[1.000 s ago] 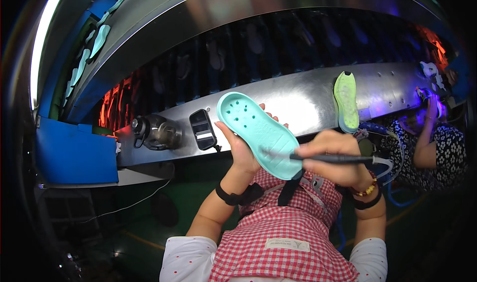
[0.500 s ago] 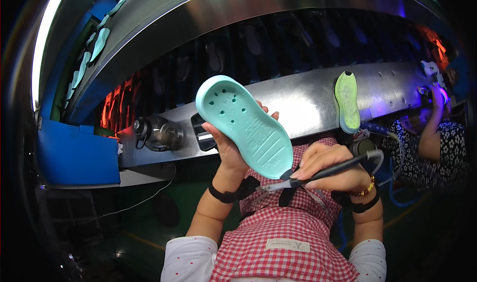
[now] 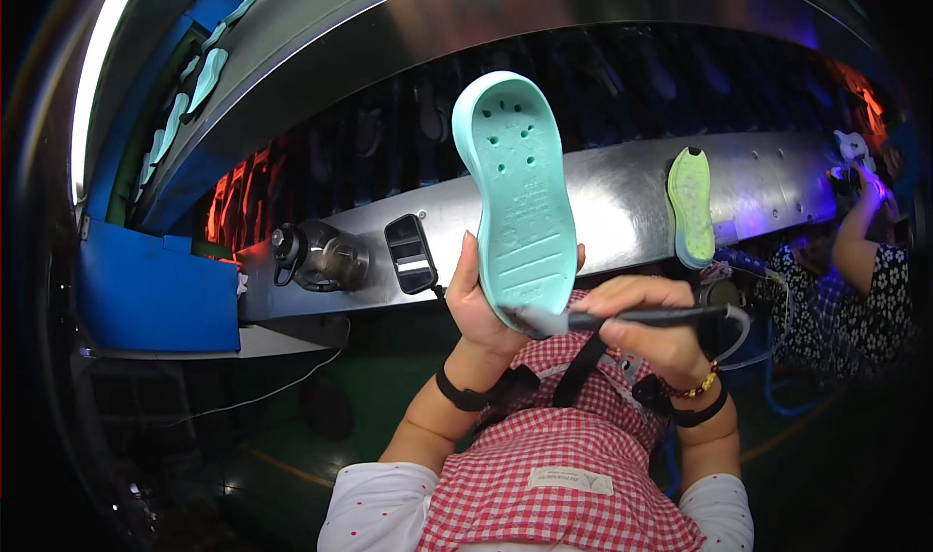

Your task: Applying glue or solvent to the bottom of shoe soles using a brush on an assembly line.

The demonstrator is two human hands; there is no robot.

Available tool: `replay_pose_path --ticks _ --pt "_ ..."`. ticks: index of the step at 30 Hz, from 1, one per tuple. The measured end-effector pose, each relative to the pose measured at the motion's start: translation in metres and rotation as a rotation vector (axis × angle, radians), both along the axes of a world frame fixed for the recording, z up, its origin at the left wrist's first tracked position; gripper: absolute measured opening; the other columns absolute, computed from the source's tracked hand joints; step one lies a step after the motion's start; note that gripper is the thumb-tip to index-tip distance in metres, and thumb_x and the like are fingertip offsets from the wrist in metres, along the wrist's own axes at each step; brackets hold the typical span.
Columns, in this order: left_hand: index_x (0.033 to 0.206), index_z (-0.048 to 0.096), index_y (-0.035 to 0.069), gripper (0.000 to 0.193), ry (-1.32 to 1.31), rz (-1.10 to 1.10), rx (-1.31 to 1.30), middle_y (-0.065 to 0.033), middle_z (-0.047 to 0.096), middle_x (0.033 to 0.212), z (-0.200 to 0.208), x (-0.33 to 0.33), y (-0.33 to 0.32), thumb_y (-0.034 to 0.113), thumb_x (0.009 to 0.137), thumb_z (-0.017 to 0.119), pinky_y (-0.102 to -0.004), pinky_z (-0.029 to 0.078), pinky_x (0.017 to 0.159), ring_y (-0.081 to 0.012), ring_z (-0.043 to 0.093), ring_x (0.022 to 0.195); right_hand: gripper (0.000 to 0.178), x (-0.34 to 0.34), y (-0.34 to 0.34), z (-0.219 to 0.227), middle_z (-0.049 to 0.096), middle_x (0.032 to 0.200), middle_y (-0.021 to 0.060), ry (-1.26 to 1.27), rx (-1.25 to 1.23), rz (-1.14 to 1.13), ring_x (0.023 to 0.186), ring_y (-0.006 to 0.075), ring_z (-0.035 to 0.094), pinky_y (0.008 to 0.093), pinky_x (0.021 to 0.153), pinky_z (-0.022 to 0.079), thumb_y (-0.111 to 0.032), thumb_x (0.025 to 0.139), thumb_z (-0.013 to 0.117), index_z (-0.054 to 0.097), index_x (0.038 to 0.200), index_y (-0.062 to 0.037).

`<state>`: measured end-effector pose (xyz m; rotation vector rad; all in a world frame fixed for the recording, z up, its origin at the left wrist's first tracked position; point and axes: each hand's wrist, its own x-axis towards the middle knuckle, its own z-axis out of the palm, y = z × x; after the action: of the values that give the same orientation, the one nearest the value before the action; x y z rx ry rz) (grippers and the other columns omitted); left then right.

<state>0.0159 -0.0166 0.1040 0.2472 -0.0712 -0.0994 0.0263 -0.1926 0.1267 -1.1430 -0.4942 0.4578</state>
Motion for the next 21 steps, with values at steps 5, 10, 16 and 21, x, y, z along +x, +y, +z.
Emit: replay_pose_path --ticks 5,10,16,21 --pt "0.131 0.031 0.004 0.06 0.002 -0.001 -0.001 -0.0195 0.043 0.126 0.004 0.005 -0.003 0.047 0.09 0.023 -0.051 0.038 0.094 -0.0371 0.048 0.109 0.02 0.012 0.004 0.002 0.064 0.094 0.0134 -0.183 -0.083 -0.004 0.087 0.0156 0.06 0.0259 0.077 0.048 0.004 0.073 0.062 0.063 0.093 0.0024" --pt "0.128 0.038 0.005 0.06 -0.004 -0.018 0.221 -0.0197 0.048 0.12 0.001 0.01 0.005 0.049 0.087 0.034 -0.053 0.039 0.09 -0.0379 0.05 0.105 0.022 0.025 -0.007 0.015 0.064 0.092 0.0142 -0.252 -0.234 -0.052 0.083 0.0172 0.062 0.0262 0.074 0.05 0.004 0.071 0.064 0.064 0.092 0.001" --pt "0.125 0.04 0.002 0.059 0.02 0.008 0.249 -0.0215 0.048 0.118 0.004 0.016 0.01 0.047 0.087 0.037 -0.0517 0.043 0.085 -0.038 0.052 0.102 0.019 0.026 -0.006 0.018 0.065 0.089 0.0141 -0.355 -0.244 0.056 0.081 0.0208 0.064 0.0282 0.073 0.05 0.0 0.069 0.067 0.065 0.088 0.0006" --pt "0.126 0.039 0.002 0.056 0.042 -0.134 0.026 -0.0221 0.048 0.12 0.005 0.021 0.013 0.044 0.089 0.035 -0.0553 0.042 0.086 -0.0387 0.053 0.101 0.018 0.019 -0.008 0.02 0.065 0.087 0.0129 -0.479 -0.152 0.227 0.081 0.0237 0.064 0.0307 0.073 0.05 0.0 0.068 0.068 0.065 0.086 0.0001"
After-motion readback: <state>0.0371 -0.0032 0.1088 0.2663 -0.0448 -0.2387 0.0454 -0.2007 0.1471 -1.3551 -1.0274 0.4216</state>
